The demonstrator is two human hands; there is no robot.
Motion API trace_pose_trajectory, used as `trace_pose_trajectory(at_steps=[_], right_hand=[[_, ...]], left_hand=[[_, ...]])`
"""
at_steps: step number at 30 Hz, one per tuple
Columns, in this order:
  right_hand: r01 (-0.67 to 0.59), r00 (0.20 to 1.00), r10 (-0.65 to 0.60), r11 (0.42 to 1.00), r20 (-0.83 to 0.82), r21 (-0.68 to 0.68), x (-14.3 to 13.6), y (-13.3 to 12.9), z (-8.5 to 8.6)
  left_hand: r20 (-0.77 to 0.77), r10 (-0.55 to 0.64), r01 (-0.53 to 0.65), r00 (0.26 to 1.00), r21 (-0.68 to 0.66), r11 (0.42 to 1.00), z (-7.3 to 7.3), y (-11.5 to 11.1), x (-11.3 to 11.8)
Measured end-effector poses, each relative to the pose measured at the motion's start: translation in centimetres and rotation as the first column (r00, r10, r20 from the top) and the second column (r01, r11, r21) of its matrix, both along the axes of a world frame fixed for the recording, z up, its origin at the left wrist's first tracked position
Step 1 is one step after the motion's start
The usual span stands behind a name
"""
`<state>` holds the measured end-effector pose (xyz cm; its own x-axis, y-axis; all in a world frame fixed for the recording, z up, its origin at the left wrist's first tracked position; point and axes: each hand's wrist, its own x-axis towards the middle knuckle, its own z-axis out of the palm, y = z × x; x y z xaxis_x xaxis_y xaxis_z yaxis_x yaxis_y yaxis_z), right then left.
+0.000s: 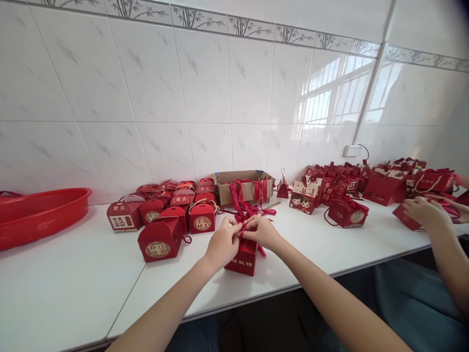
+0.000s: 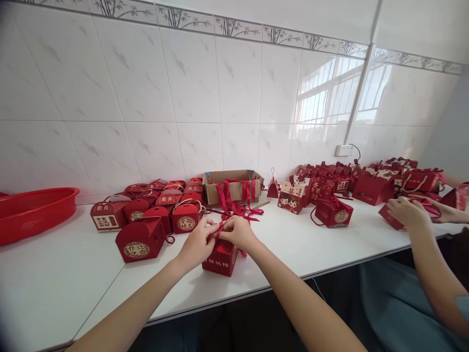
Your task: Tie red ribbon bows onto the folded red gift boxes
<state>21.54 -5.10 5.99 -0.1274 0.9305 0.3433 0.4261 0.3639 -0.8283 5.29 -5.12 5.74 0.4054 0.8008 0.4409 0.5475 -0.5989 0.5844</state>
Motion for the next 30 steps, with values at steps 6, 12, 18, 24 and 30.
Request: trace_pose_trajectory(at_steps=[6,12,18,24,30], right_hand=[[-0.080,0.996,0.087,0.972,0.022,-0.219,0.4,0.5,0.7],[-0.148,0.975,0.194,0.933,0.111,-0.329,0.9,1.1,2.8],[-0.115,0.976,0.163,0.950,0.147,-0.292,2.3,0.5,2.6],[0.017,0.982,0.017,0.983,0.187,-0.184,3.5,-0.1,0.6],[0.108,0.969,-0.098,0.994,0.226,-0.030,2.2,-1.1,0.8]], left_hand=[[-0.102,-0.168,0.180,0.981,0.132,0.975,-0.7,0.8,-1.1],[-0.014,-0.266,0.266,0.964,0.085,0.960,-0.2,3.2,-1.5],[0.059,-0.150,0.149,0.987,0.023,0.989,-0.6,3.5,-2.8],[0.087,-0.124,0.131,0.988,-0.075,0.989,0.0,2.9,-5.2],[0.138,-0.257,0.279,0.957,-0.184,0.943,0.9,2.8,-3.6]])
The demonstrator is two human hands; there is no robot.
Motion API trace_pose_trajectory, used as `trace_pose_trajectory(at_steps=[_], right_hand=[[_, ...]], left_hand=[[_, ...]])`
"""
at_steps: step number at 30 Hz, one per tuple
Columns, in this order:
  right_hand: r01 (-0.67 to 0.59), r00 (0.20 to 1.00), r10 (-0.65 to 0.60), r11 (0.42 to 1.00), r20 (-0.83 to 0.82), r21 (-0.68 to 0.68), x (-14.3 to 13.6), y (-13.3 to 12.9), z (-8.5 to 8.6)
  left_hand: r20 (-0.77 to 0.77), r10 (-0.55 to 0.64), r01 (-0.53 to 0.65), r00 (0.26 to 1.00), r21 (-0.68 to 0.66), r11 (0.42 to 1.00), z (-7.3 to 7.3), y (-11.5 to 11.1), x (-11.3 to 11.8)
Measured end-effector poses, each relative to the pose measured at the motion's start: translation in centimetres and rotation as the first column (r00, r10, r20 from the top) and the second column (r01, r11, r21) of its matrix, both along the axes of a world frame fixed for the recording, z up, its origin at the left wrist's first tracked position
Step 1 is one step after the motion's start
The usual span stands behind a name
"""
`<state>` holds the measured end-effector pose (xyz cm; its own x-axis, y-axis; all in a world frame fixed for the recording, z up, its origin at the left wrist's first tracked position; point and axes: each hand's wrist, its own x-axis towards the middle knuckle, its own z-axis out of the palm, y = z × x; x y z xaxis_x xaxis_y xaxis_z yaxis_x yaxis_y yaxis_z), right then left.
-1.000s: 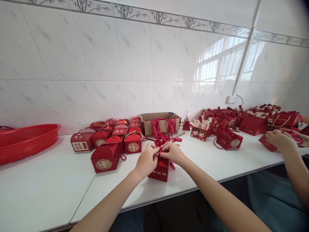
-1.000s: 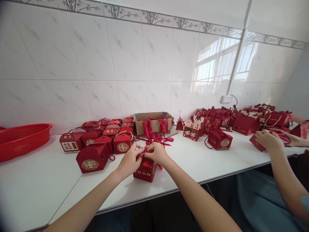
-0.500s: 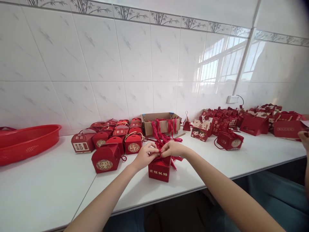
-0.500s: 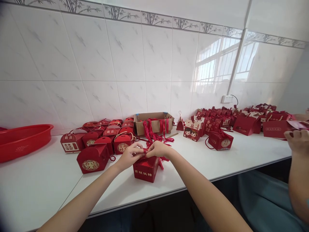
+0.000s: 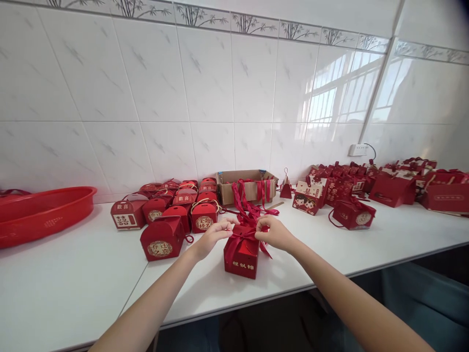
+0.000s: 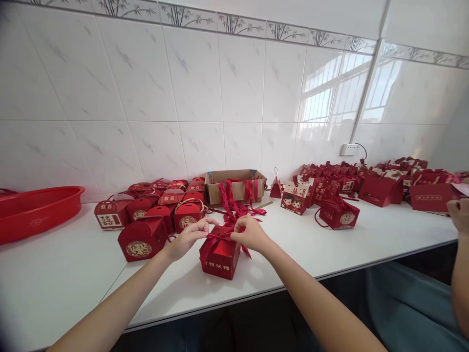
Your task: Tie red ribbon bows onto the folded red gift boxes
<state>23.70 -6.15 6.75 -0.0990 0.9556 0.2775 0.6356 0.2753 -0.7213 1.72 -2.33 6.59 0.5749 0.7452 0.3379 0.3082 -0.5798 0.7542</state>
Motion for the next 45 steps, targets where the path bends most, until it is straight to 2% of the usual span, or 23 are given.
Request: trace_pose_trajectory(at_steps=[6,11,13,15,16,18,20,23,25,27,30,33,35,36,37,38,39,40,41,42,43,45], right_hand=[[0.084,0.992,-0.088,0.995,0.085,0.052,-0.7,-2.1,-0.6],[0.113,0.983,-0.118,0.992,0.138,0.046,-1.0,-2.6,-1.1],[0.117,0.986,-0.122,0.992,0.117,0.049,-0.8,-2.6,-1.3],[0.060,0.998,-0.062,0.996,0.029,0.065,-0.2,-2.7,-1.7],[-0.003,0.999,0.006,0.998,-0.042,0.066,0.2,-2.7,-2.1],[-0.151,0.971,0.159,0.987,-0.181,0.058,0.9,-2.8,-3.4],[-0.241,0.939,0.242,0.970,-0.244,0.036,1.5,-2.7,-4.9],[-0.286,0.919,0.287,0.957,-0.269,0.043,1.4,-2.3,-6.8],[-0.329,0.882,0.332,0.942,-0.334,0.068,0.9,-2.1,-7.4],[-0.329,0.857,0.340,0.939,-0.386,0.098,0.6,-2.1,-7.4],[-0.260,0.869,0.292,0.956,-0.399,0.134,1.4,-3.1,-7.4],[-0.162,0.882,0.210,0.976,-0.421,0.148,5.0,-4.2,-8.0],[0.050,0.904,0.016,0.988,-0.427,0.144,8.8,-4.5,-8.8],[0.228,0.901,-0.156,0.964,-0.405,0.137,10.8,-4.5,-9.2],[0.443,0.858,-0.374,0.886,-0.353,0.138,12.7,-4.3,-9.7],[0.649,0.753,-0.598,0.744,-0.275,0.160,14.4,-4.1,-10.1],[0.770,0.637,-0.756,0.615,-0.154,0.167,15.8,-3.9,-10.6],[0.833,0.537,-0.844,0.528,-0.009,0.166,16.9,-3.9,-11.1],[0.851,0.479,-0.866,0.498,0.144,0.164,17.5,-3.9,-11.6],[0.847,0.459,-0.846,0.509,0.273,0.154,17.8,-4.0,-12.0],[0.832,0.462,-0.808,0.537,0.366,0.137,17.8,-4.1,-12.4],[0.801,0.486,-0.750,0.587,0.449,0.115,17.5,-4.6,-13.0]], left_hand=[[-0.064,0.059,-0.055,0.996,0.068,0.996,-0.8,1.8,1.0],[-0.124,0.171,-0.143,0.977,0.208,0.968,-0.9,2.5,0.4],[-0.115,0.192,-0.164,0.975,0.219,0.962,-0.9,2.5,0.1],[-0.081,0.190,-0.174,0.979,0.171,0.970,-1.3,2.5,-0.1],[-0.057,0.181,-0.172,0.982,0.133,0.976,-1.6,2.4,-0.1],[-0.009,0.154,-0.154,0.988,0.052,0.987,-2.6,2.2,0.1],[0.039,0.137,-0.136,0.990,-0.025,0.990,-3.8,1.9,0.5],[0.176,0.128,-0.093,0.976,-0.190,0.977,-5.2,1.3,1.0],[0.282,0.128,-0.025,0.951,-0.344,0.939,-5.7,1.1,1.0],[0.324,0.132,0.021,0.937,-0.430,0.903,-6.0,1.4,0.6],[0.259,0.174,-0.089,0.950,-0.311,0.946,-6.8,2.6,-0.1],[0.218,0.290,-0.251,0.932,-0.187,0.950,-7.6,3.9,-0.2],[0.197,0.334,-0.298,0.922,-0.194,0.935,-7.9,4.3,-0.1],[0.180,0.337,-0.300,0.924,-0.202,0.932,-7.9,4.4,0.0],[0.162,0.331,-0.296,0.930,-0.205,0.933,-7.9,4.4,0.1],[0.145,0.319,-0.288,0.936,-0.202,0.936,-7.9,4.4,0.1],[0.129,0.308,-0.281,0.943,-0.194,0.940,-7.9,4.4,0.2],[0.112,0.301,-0.278,0.947,-0.182,0.943,-8.0,4.4,0.3],[0.093,0.298,-0.281,0.950,-0.165,0.945,-8.0,4.3,0.3],[0.069,0.296,-0.285,0.953,-0.141,0.948,-8.1,4.2,0.4],[0.039,0.295,-0.290,0.955,-0.101,0.952,-8.1,4.1,0.5],[-0.026,0.304,-0.302,0.952,0.057,0.952,-7.8,3.5,0.6]])
